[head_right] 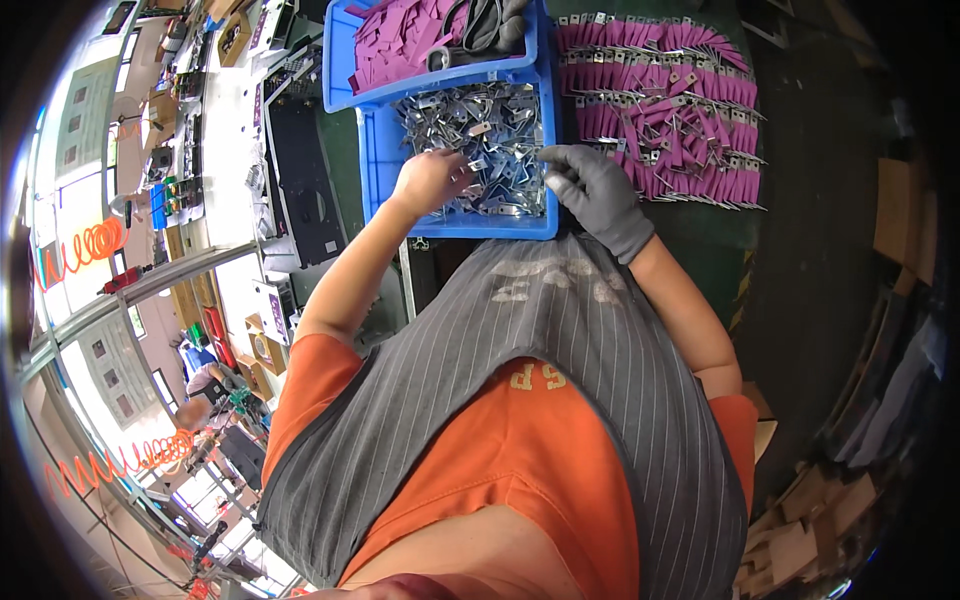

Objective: The person repeatedly picks up small metal brackets from a blue bin and attaches pink plastic strips to them using a metal tool. The person then places the assembled units onto a green workbench surface. The task involves repetitive manual assembly of small hardware components.

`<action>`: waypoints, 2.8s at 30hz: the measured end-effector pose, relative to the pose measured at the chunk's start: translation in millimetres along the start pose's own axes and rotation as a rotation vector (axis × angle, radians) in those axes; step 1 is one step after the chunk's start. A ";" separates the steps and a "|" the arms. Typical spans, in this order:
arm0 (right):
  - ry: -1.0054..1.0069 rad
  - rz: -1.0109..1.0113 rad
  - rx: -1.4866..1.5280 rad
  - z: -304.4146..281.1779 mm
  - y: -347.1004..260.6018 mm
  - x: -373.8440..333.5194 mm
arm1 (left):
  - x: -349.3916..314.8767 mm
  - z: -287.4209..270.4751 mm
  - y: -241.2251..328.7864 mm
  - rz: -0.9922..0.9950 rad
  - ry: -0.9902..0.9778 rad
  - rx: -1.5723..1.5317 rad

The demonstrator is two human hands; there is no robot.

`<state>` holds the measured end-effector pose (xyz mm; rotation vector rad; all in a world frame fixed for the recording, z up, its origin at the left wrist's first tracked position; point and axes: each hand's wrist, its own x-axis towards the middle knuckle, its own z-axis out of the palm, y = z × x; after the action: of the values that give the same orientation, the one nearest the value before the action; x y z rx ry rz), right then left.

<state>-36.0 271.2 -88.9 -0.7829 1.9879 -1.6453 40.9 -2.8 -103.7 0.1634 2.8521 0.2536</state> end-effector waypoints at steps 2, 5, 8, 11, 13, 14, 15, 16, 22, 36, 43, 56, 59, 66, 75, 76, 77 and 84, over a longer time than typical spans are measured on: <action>-0.020 -0.031 0.013 2.7 -16.0 4.6 | -7.9 -20.4 20.6 -0.032 0.084 -0.209; -0.141 -0.085 0.051 13.1 -19.6 8.8 | -11.3 -39.7 58.4 0.062 0.177 -0.492; -0.172 -0.104 0.006 14.3 -24.6 14.5 | -10.4 -54.2 71.9 0.163 0.138 -0.383; -0.101 -0.056 -0.013 8.1 -22.2 14.1 | -2.6 -78.6 65.7 0.047 0.130 -0.658; -0.149 0.022 0.091 10.0 -11.4 8.4 | 4.3 -94.7 50.2 -0.063 0.258 -0.750; -0.171 0.064 0.143 12.9 -6.7 5.2 | 13.4 -101.7 33.5 -0.095 0.374 -0.729; -0.212 0.116 0.181 17.8 -3.6 2.2 | 25.9 -96.0 7.4 -0.099 0.536 -0.701; -0.219 0.142 0.173 17.8 -4.1 1.9 | 37.3 -115.5 -6.4 -0.161 0.549 -0.503; -0.258 0.193 0.180 18.9 -5.3 4.2 | 104.7 -123.6 -96.0 -0.472 0.508 -0.102; -0.244 0.163 0.262 18.4 1.2 2.4 | 108.3 -127.1 -104.4 -0.463 0.541 -0.741; -0.254 0.189 0.331 21.6 10.9 2.5 | 96.5 -120.0 -84.8 -0.312 0.589 -0.387; -0.169 0.103 0.555 -17.4 -22.9 -16.6 | 37.7 -122.2 51.3 -0.219 0.434 -1.382; -0.021 -0.027 0.500 -46.6 -34.6 -32.5 | 24.7 -100.5 72.0 -0.198 0.325 -1.300; 0.119 -0.270 0.314 -73.2 -82.3 -41.3 | 18.2 -78.1 102.5 0.034 0.494 -0.812; -0.115 -0.512 -0.041 -73.8 -100.5 -21.9 | 13.4 -75.1 105.6 -0.048 0.375 -0.817; -0.142 -0.527 -0.057 -73.7 -100.8 -20.0 | 12.9 -78.1 106.7 -0.022 0.346 -0.760; -0.200 -0.500 -0.040 -75.9 -101.0 -17.8 | 12.6 -84.3 108.9 0.003 0.317 -0.703; -0.419 0.028 0.364 -86.3 -72.9 -9.3 | -1.0 -81.2 97.2 0.441 0.191 -0.637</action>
<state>-75.0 330.9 -0.8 -0.8667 1.3603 -1.6041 27.8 79.4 -8.2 0.6559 2.7117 1.2951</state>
